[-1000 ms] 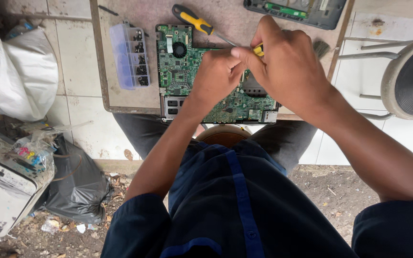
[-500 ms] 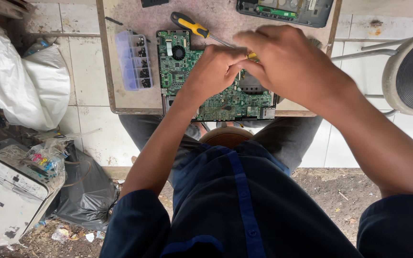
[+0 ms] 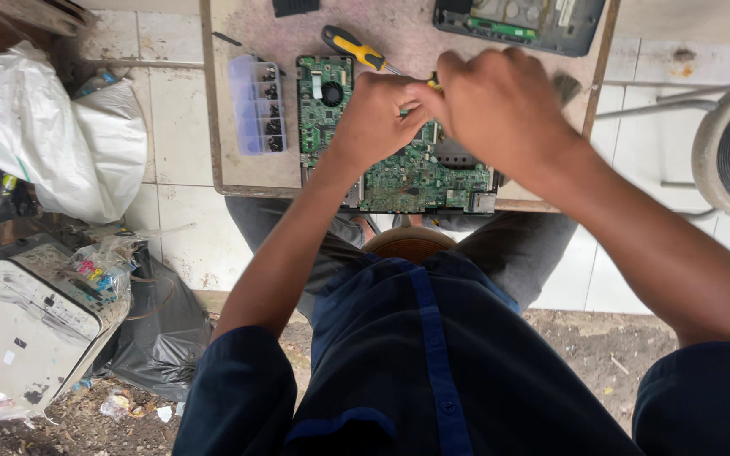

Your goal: The person uses a screwdriver to remove screws from a green circuit board placed on a table. They then flip the board over and continue to remove screws from the other side, placing the screws into a small plastic container.

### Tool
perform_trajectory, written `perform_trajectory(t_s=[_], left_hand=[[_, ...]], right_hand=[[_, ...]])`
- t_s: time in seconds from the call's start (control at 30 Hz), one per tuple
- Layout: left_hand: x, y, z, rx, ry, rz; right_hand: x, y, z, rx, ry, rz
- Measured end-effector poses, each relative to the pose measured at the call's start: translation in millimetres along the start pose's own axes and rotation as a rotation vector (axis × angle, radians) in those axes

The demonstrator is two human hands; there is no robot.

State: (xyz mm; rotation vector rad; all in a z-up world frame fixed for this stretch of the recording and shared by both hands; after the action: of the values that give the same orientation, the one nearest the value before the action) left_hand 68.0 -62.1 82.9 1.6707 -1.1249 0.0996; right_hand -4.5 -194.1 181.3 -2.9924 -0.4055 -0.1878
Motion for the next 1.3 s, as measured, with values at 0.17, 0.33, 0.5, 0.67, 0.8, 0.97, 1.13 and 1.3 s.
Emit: perform_trajectory(t_s=[0.17,0.33,0.5,0.67,0.8,0.97,1.13,1.3], left_hand=[[-4.9,-3.8,8.8,0.078,-0.028,-0.034],[1.3,-6.1,19.1,-0.211,0.028,-0.065],[-4.9,-11.4,19.4,-0.107,0.106,-0.048],[-15.1,-15.4,19.7,-0.188,0.177,-0.109],[-23.6,-19.3,24.5,-0.170,0.365,-0.122],[-19.6,-13.5,32.5,-0.169,0.465,-0.095],[-5.9,-6.8,27.6,-0.154,0.183,-0.048],[-9.6,-15.7,31.5,-0.133,0.272,-0.048]], right_hand=[[5.9,-10.0,-31.9,0.137,0.060,-0.044],[2.5,-6.5,0.8,-0.143,0.225,-0.051],[14.9,-3.2,-8.9,0.188,0.032,-0.052],[14.0,-1.7,18.0,0.116,0.012,-0.036],[18.0,-4.2,27.6,-0.138,-0.011,0.195],[5.9,-0.2,5.8,-0.140,-0.086,0.312],[3.3,2.9,-9.5,0.218,-0.060,0.164],[8.4,1.4,-8.6,-0.042,-0.012,0.196]])
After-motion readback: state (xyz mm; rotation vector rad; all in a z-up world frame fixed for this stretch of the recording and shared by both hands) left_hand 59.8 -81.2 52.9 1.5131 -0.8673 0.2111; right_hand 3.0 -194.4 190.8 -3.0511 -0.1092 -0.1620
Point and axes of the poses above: each hand's wrist, its own x-axis towards the middle knuckle, its own z-axis out of the palm, y = z × x, the point moved 4 cm from there along x, towards the middle knuckle, and after that the axes turned 6 degrees about y, right-handed, at the moved point
